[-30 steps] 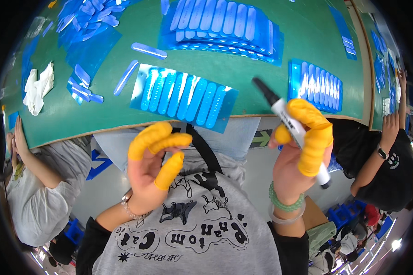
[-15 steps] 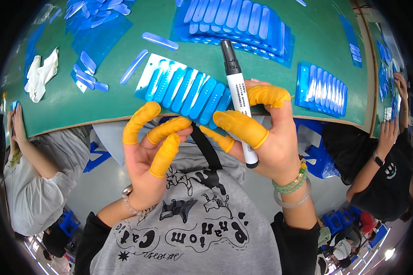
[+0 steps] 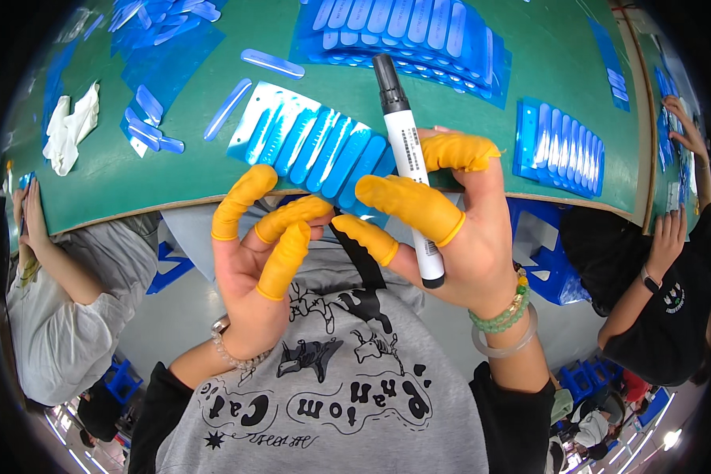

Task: The person holds a marker in one hand, lifts and flattens sheets carrying strips onto the table, and marks across each strip using the marker while steadying the sheet by hand.

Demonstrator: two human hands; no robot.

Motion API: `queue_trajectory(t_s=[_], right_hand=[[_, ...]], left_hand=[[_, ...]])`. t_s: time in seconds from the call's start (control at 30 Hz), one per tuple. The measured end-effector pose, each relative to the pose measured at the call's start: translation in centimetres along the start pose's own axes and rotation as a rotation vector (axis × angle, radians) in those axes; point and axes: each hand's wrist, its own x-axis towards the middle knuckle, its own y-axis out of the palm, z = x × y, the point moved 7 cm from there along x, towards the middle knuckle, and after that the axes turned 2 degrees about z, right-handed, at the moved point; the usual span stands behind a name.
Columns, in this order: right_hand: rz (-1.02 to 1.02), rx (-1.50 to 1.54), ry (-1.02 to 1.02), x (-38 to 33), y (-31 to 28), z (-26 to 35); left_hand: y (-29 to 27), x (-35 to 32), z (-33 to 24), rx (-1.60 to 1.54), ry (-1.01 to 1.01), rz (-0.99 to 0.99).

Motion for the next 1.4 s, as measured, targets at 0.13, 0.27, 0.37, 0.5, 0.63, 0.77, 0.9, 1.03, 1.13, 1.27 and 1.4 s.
queue_trajectory(t_s=[0.13, 0.27, 0.37, 0.5, 0.63, 0.77, 0.9, 1.03, 1.13, 1.27, 1.4], right_hand=[[-0.065, 0.059, 0.046, 0.2, -0.1, 0.0], [-0.064, 0.055, 0.048, 0.2, 0.1, -0.2], [-0.083, 0.077, 0.059, 0.1, 0.1, -0.4], [-0.068, 0.094, 0.035, -0.3, -1.2, -0.2], [-0.24, 0.431, 0.133, -0.1, -4.9, -2.3], [-0.23, 1.318, 0.226, 2.5, -6.4, -1.5], [0.123, 1.317, -0.028, 6.7, -4.1, -0.6], [0.095, 1.325, 0.027, 8.5, -1.3, 0.4], [0.065, 1.324, 0.076, 8.6, -0.9, 0.8], [0.025, 1.324, 0.14, 8.6, -0.8, 0.1], [-0.017, 1.321, 0.202, 9.1, 0.5, 0.7]], left_hand=[[-1.2, -0.1, -0.5, 0.158, 0.041, -0.024], [0.8, -0.4, -5.2, 1.153, 0.708, 0.118], [0.8, 0.1, -5.1, 1.444, 0.841, 0.08], [1.0, 1.5, -5.7, 1.655, 0.778, 0.033], [0.4, 2.0, -5.3, 1.659, 0.684, 0.075], [0.4, 2.8, -5.4, 1.678, 0.588, 0.07], [0.4, 3.2, -5.2, 1.708, 0.557, 0.082], [0.2, 3.1, -5.0, 1.706, 0.542, 0.079], [0.1, 3.2, -4.8, 1.681, 0.553, 0.081], [0.0, 3.3, -4.8, 1.667, 0.566, 0.072], [0.0, 3.4, -4.6, 1.669, 0.566, 0.057]])
